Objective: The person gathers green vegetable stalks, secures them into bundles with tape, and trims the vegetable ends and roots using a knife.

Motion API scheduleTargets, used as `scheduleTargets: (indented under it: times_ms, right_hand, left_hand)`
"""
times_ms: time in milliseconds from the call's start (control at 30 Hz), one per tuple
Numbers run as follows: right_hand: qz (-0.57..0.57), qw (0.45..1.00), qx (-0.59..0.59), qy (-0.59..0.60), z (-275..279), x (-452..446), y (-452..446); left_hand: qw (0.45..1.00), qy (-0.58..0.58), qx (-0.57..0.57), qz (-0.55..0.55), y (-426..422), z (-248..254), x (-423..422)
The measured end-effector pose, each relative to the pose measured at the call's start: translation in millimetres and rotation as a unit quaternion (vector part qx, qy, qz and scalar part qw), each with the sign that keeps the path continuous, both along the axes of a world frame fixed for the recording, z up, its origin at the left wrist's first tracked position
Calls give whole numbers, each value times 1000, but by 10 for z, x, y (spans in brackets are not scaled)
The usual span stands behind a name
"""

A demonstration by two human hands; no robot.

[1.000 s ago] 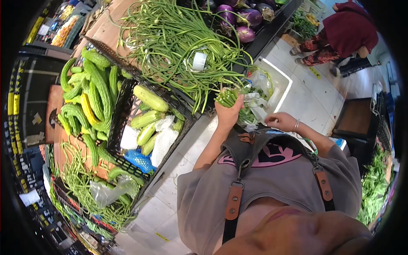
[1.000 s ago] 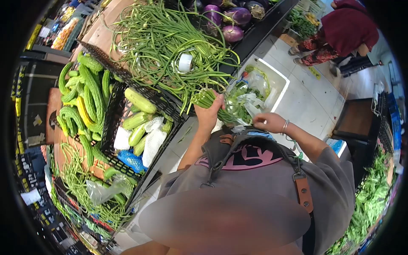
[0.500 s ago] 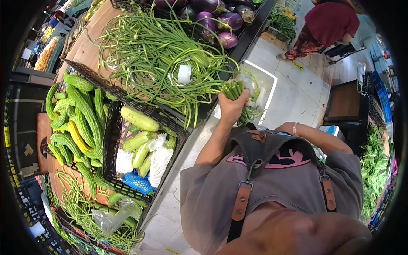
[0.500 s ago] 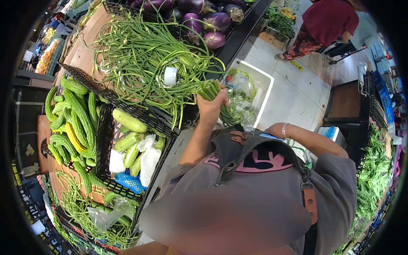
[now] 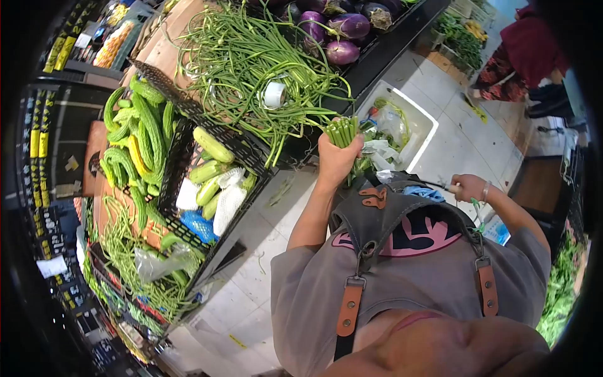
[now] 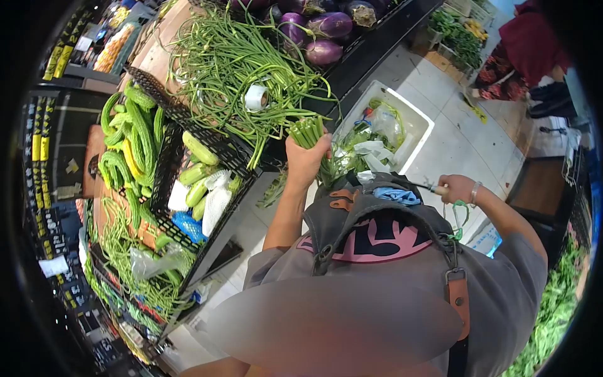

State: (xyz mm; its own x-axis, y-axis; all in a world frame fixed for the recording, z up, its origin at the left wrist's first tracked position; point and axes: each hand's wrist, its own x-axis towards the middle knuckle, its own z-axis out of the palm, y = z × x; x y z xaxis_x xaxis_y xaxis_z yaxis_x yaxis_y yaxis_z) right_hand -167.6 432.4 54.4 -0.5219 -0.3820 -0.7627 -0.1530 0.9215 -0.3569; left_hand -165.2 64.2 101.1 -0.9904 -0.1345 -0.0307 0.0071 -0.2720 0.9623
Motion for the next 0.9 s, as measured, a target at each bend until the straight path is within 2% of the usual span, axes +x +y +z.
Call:
scheduleTargets:
  times_ms: [33,67,133,200,267,300,433,667,733,800,867,900]
  right_hand:
    - [-43,999,-19,6,31,-52,105]
    - [-33,999,-26,3,58,-129,158]
    - [-111,987,-112,32,100,-244,208]
    - [-88,985,-141,43,138,-307,161]
    - [20,988,-156,1,185,-344,110]
    - [80,986,-143,30,126,-345,127]
    - [133,978,-160,22,24,-469,212]
    - [243,955,-53,160,52,-672,-275]
    - [317,936,34,150,-198,-654,-481]
    - [285,943,-24,169,-1431,-632,-524]
    - [276,951,-16,141,-1359,-757,-699]
    - [273,956,-16,105,-1195,-772,-894]
  left_hand:
    - [1000,-18,-18,6,91,-31,26]
    - [999,-36,-35,10,177,-52,41]
    - [997,-52,-52,21,331,-70,88]
    - [996,-51,-53,42,451,-86,105]
    - [994,-64,-59,70,524,-60,113]
    - [993,-59,-38,91,535,-82,122]
    - [989,-45,-30,139,550,-62,156]
    - [985,-21,-28,171,427,11,43]
    - [987,-1,-43,154,392,75,-23]
    - [989,0,-57,136,382,127,-137]
    - [990,41,-74,114,361,180,-233]
    - [996,6,-59,68,308,202,-247]
